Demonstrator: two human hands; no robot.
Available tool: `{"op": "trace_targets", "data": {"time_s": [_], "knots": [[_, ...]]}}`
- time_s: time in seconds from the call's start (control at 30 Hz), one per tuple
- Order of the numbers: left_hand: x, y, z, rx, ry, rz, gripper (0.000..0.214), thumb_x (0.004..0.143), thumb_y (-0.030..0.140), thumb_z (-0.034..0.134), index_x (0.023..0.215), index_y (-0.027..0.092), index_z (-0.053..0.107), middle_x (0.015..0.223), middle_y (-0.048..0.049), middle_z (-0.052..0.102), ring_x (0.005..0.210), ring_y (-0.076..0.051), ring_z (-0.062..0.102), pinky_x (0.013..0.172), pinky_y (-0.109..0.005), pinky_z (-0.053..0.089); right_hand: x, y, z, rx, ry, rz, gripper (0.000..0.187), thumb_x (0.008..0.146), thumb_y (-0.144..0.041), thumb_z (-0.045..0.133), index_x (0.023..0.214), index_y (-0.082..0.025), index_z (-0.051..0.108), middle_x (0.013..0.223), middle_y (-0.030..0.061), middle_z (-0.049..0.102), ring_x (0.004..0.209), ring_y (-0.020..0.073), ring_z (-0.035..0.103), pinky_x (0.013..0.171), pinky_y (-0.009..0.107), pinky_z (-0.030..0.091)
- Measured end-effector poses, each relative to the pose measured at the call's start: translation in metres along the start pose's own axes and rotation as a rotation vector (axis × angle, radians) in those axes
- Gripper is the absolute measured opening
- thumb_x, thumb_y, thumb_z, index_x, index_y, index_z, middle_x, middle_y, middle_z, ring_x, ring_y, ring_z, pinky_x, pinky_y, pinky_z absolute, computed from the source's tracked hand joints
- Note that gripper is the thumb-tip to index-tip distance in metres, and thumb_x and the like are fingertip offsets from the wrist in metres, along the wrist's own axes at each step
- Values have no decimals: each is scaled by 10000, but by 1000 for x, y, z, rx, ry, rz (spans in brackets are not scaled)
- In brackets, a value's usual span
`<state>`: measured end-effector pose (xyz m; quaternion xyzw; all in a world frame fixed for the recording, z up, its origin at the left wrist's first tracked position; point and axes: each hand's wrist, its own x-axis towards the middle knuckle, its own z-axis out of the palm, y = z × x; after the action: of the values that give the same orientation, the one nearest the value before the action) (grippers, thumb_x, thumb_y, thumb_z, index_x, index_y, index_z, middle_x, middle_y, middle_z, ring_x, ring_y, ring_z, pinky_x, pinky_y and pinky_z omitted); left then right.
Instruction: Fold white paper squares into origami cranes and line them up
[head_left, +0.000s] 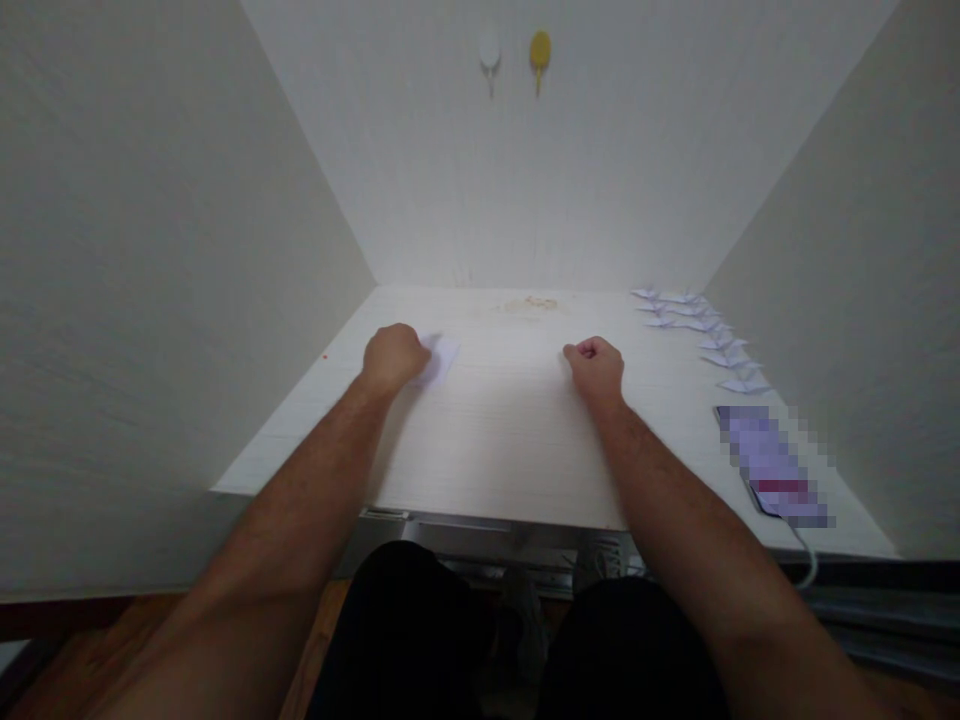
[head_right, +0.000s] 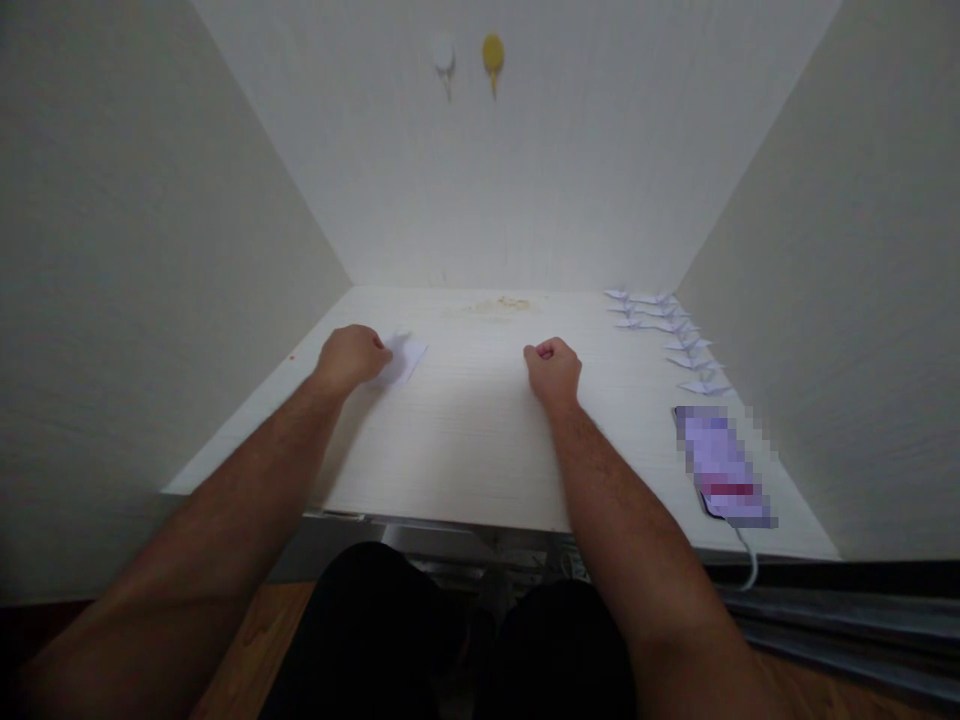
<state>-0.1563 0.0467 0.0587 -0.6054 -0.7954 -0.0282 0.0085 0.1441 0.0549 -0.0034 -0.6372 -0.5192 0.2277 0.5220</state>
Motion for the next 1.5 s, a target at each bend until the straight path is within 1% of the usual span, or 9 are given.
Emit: {"op": "trace_targets", "data": {"time_s": [0.17, 0.27, 0.33, 0.43, 0.53, 0.67, 0.87, 1.37, 1.5], "knots": [[-18, 31, -25, -431, 306, 63, 102, 683, 225, 664, 737, 177, 737, 784, -103, 722, 826, -286, 669, 761, -388, 492, 2, 0, 3, 78, 42, -5, 189, 712, -338, 678, 639, -207, 564, 560, -44, 533, 572, 134, 485, 622, 292, 403], [-23, 56, -26, -997, 197, 44, 51, 594, 192, 717, 598, 187, 666, 602, -25, 625, 607, -183, 591, 625, -324, 474, 2, -5, 3, 284, -70, 70, 259, 732, -440, 674, 687, -199, 593, 610, -22, 594, 568, 121, 513, 563, 260, 408], [-23, 67, -16, -1387, 74, 42, 125, 541, 177, 736, 533, 186, 612, 552, 5, 574, 545, -136, 547, 583, -289, 475, 2, -9, 4, 457, -223, 148, 309, 727, -488, 678, 807, -190, 657, 797, 26, 701, 620, 119, 574, 516, 234, 408], [-20, 74, 5, -1671, -121, 19, 209, 459, 182, 792, 491, 177, 586, 536, 15, 560, 527, -118, 544, 563, -273, 511, 1, -13, 5, 598, -341, 220, 374, 726, -531, 688, 872, -188, 696, 964, 64, 738, 691, 117, 623, 513, 215, 433], [-18, 74, 24, -1701, -214, -16, 231, 433, 201, 823, 489, 163, 602, 525, 7, 568, 508, -107, 541, 525, -246, 512, -1, -14, 7, 610, -320, 220, 302, 679, -431, 740, 831, -170, 721, 789, 33, 719, 577, 91, 565, 488, 213, 401], [-17, 76, 39, -1700, -203, -13, 254, 439, 225, 853, 513, 156, 621, 549, -1, 597, 529, -112, 575, 547, -240, 533, -4, -13, 8, 614, -301, 187, 243, 652, -389, 758, 719, -162, 707, 581, -15, 626, 496, 88, 513, 481, 228, 382], [-17, 81, 54, -1630, -270, -11, 282, 465, 273, 876, 525, 161, 624, 569, 2, 608, 544, -119, 587, 577, -267, 561, -5, -8, 11, 426, -253, 191, 257, 611, -409, 759, 658, -190, 633, 484, -45, 555, 436, 96, 461, 455, 242, 333], [-18, 79, 54, -1626, -312, 59, 260, 508, 273, 859, 543, 152, 631, 576, 2, 585, 561, -112, 558, 598, -277, 554, -8, -9, 7, 440, -225, 178, 276, 628, -407, 766, 603, -198, 588, 460, -38, 541, 417, 89, 420, 428, 236, 272], [-18, 79, 48, -1737, -345, 34, 270, 655, 370, 781, 595, 144, 646, 596, -22, 594, 556, -133, 561, 583, -305, 552, -8, -10, 7, 466, -213, 186, 270, 612, -392, 774, 591, -202, 582, 448, -40, 534, 412, 88, 411, 431, 241, 275]]}}
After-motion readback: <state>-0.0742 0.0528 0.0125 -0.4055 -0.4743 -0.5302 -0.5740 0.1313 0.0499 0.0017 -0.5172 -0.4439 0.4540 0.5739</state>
